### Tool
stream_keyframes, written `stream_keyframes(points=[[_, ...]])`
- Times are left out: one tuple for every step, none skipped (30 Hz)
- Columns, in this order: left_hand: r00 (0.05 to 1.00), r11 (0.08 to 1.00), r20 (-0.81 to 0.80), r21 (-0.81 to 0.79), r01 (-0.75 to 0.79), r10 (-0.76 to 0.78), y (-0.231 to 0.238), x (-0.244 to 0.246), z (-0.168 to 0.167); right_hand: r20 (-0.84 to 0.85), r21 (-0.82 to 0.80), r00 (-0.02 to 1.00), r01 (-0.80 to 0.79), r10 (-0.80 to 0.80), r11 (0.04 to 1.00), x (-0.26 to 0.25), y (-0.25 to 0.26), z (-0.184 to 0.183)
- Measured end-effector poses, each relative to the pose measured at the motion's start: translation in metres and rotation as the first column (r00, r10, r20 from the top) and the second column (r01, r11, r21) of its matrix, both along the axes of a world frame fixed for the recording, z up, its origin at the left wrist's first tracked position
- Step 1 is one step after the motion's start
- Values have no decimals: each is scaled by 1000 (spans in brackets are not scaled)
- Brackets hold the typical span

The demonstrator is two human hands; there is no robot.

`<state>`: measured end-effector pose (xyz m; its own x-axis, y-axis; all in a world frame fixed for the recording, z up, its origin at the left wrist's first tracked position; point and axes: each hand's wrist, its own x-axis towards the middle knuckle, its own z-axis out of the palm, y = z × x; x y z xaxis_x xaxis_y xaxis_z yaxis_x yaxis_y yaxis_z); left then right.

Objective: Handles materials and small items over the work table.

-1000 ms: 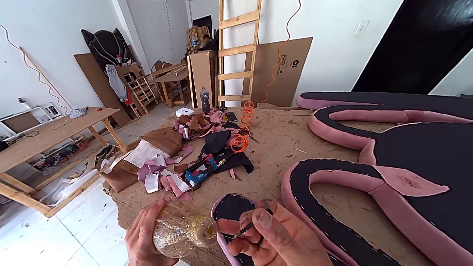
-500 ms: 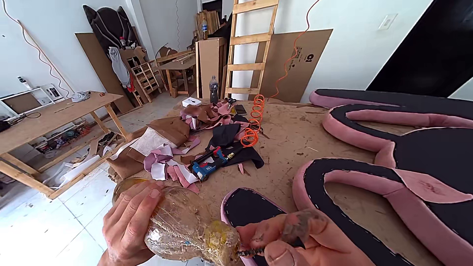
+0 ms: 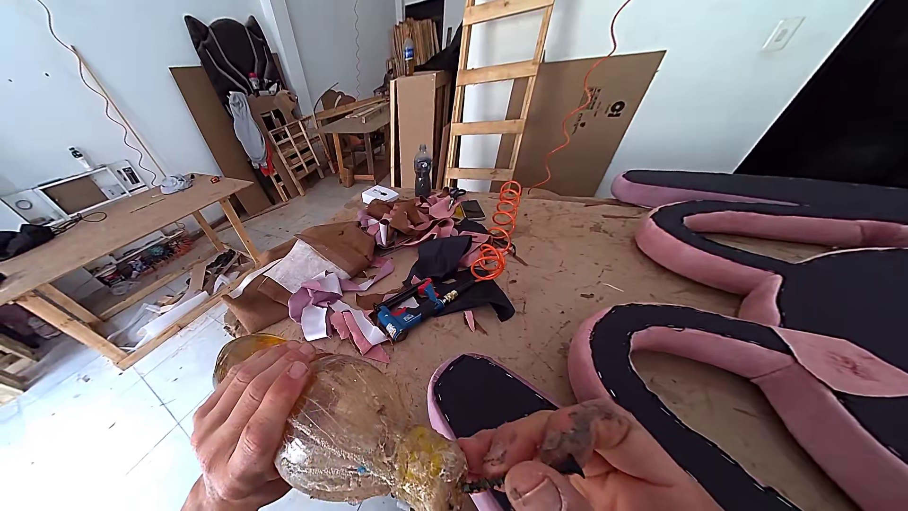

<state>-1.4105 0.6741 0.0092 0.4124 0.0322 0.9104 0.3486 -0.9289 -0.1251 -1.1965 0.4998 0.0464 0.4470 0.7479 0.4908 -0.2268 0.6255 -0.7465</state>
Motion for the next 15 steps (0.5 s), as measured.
stream_keyframes(points=[[1000, 1000, 1, 0, -3, 3, -1, 0, 0, -11, -11, 1000, -14, 14, 1000, 0, -1, 0], [1000, 1000, 5, 2, -5, 5, -3, 0, -1, -38, -35, 999, -33, 32, 999, 1, -2, 1], [1000, 1000, 10, 6, -10, 9, -3, 0, -2, -87, -67, 995, -62, 56, 996, 2, -3, 2], [1000, 1000, 9, 11, -20, 19, -5, 0, -3, -155, -93, 984, -100, 85, 991, 3, -3, 3], [999, 999, 0, 15, -40, 40, -6, 0, -3, -223, -108, 969, -137, 110, 985, 3, -3, 3], [998, 998, -7, 25, -63, 64, -7, 1, -4, -275, -116, 953, -164, 127, 980, 4, -3, 2], [997, 996, -9, 33, -77, 78, -7, 1, -4, -301, -124, 944, -183, 139, 975, 5, -3, 1], [996, 996, -8, 39, -85, 85, -7, 1, -5, -317, -128, 937, -194, 145, 973, 5, -3, 0], [996, 995, -9, 39, -88, 89, -7, 1, -6, -325, -133, 934, -198, 146, 971, 5, -4, -1], [996, 995, -10, 40, -89, 90, -7, 1, -6, -329, -138, 934, -196, 142, 971, 5, -4, -1], [996, 995, -12, 41, -87, 87, -8, 1, -7, -334, -145, 933, -193, 136, 970, 5, -4, -1], [996, 995, -15, 42, -87, 87, -8, 1, -7, -334, -151, 934, -185, 125, 971, 5, -4, -1], [996, 995, -17, 43, -86, 87, -8, 1, -7, -328, -156, 938, -171, 112, 973, 5, -4, -1], [996, 995, -17, 44, -87, 88, -8, 2, -8, -315, -160, 944, -158, 101, 974, 4, -4, -2], [996, 995, -18, 47, -91, 92, -8, 2, -8, -298, -166, 950, -145, 91, 975, 5, -4, -2]])
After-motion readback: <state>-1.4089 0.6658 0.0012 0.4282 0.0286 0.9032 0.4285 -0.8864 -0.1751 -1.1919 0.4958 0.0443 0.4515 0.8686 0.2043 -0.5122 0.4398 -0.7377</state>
